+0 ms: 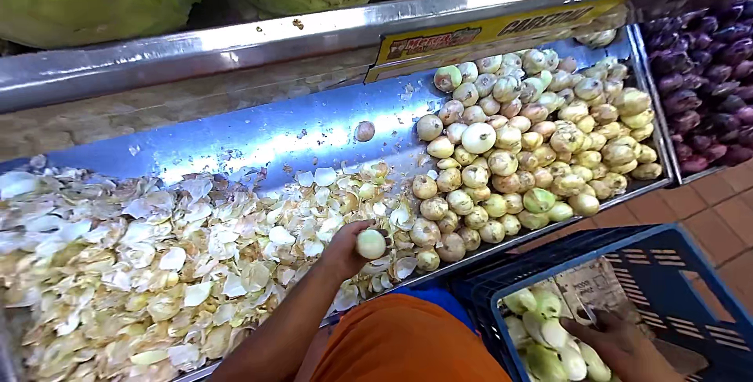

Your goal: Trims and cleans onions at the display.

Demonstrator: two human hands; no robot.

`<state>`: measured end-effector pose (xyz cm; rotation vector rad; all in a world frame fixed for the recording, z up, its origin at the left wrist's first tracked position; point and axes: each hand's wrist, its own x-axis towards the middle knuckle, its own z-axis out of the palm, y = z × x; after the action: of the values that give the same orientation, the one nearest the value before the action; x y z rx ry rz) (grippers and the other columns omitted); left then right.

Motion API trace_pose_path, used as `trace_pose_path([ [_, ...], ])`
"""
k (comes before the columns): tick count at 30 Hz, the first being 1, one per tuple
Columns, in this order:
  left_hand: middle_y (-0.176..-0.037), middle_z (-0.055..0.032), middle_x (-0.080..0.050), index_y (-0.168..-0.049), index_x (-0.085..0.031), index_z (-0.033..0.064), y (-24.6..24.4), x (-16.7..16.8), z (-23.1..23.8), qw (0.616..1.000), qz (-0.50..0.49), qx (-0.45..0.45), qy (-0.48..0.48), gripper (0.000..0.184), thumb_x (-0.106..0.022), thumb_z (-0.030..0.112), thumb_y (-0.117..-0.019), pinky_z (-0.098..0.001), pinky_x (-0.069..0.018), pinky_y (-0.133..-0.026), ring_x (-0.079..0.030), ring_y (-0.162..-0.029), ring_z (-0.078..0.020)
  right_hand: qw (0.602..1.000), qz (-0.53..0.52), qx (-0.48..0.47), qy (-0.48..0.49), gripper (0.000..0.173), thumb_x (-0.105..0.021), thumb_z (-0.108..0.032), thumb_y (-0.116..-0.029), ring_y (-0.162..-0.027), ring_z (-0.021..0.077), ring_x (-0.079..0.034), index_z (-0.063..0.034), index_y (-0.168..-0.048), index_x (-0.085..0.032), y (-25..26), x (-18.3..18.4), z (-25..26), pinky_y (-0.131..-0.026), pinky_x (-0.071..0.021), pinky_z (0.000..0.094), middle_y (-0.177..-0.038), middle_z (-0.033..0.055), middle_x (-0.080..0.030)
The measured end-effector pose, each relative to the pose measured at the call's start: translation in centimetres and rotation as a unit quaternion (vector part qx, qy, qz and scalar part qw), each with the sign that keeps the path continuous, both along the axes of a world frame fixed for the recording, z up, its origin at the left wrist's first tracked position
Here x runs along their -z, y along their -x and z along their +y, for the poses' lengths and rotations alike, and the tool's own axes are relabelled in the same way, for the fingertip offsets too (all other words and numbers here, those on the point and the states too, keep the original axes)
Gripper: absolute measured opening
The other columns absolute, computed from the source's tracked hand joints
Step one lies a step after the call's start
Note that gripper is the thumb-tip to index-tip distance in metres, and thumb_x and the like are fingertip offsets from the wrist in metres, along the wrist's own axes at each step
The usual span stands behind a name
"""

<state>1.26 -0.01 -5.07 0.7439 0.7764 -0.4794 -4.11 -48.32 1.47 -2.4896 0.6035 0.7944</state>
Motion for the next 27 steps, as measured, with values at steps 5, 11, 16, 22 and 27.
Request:
trace_pose_path([
  [5,-0.115,-0.0222,-0.069,-0.131,-0.055,-0.0004,-1.5,-4.3,-7.3,0.991,-0.033,0.129,0.002,0.045,-0.041,0.035,-0.1079,-0.0500,-0.0579,-0.089,-0.070,-0.103,-0.0349,0.960,-0.099,-0.065,-0.254,0.073,-0.082,-0.045,-0.0809,-0.101,0.0197,-0.073,-0.0112,-0.140,-0.057,-1.5,-0.3,9.9,-0.088,-0.0614,0.0462,-0.111,0.0035,-0.075],
  [11,-0.132,-0.0159,-0.064,-0.144,-0.047,0.0030,0.7,-8.9,-14.4,0.956,-0.150,0.251,-0.015,0.043,-0.035,0.029,-0.1119,-0.0468,-0.0544,-0.100,-0.065,-0.117,-0.0273,0.938,-0.191,-0.102,-0.271,0.066,-0.087,-0.044,-0.0784,-0.102,0.0171,-0.070,-0.0201,-0.135,-0.064,-2.2,-0.7,14.2,-0.092,-0.0595,0.0466,-0.115,0.0034,-0.072],
  [16,-0.078,-0.0094,-0.066,-0.120,-0.066,0.0003,0.0,-2.6,-13.3,0.878,-0.193,0.238,-0.369,0.040,-0.049,0.035,-0.1084,-0.0391,-0.0556,-0.056,-0.061,-0.058,-0.0186,0.942,-0.114,-0.007,-0.315,0.046,-0.082,-0.032,-0.0875,-0.089,0.0201,-0.071,-0.0122,-0.127,-0.068,-0.4,-1.4,4.7,-0.083,-0.0609,0.0454,-0.103,0.0080,-0.074],
  [22,-0.111,-0.0247,-0.069,-0.123,-0.065,0.0006,-1.9,6.4,-4.9,0.705,-0.087,0.335,-0.619,0.044,-0.047,0.039,-0.1090,-0.0686,-0.0492,-0.090,-0.067,-0.101,-0.0436,0.966,0.009,0.202,-0.160,0.063,-0.069,-0.059,-0.0925,-0.082,0.0275,-0.063,-0.0034,-0.121,-0.066,6.8,6.0,-10.2,-0.073,-0.0528,0.0497,-0.100,0.0166,-0.068],
  [27,-0.103,-0.0287,-0.069,-0.117,-0.067,-0.0044,-2.7,6.2,-5.6,0.718,-0.049,0.291,-0.631,0.058,-0.044,0.048,-0.1085,-0.0681,-0.0502,-0.086,-0.067,-0.094,-0.0453,0.957,-0.007,0.267,-0.114,0.063,-0.057,-0.058,-0.1008,-0.085,0.0324,-0.067,0.0029,-0.113,-0.068,12.2,6.7,-13.5,-0.079,-0.0544,0.0551,-0.098,0.0206,-0.070],
])
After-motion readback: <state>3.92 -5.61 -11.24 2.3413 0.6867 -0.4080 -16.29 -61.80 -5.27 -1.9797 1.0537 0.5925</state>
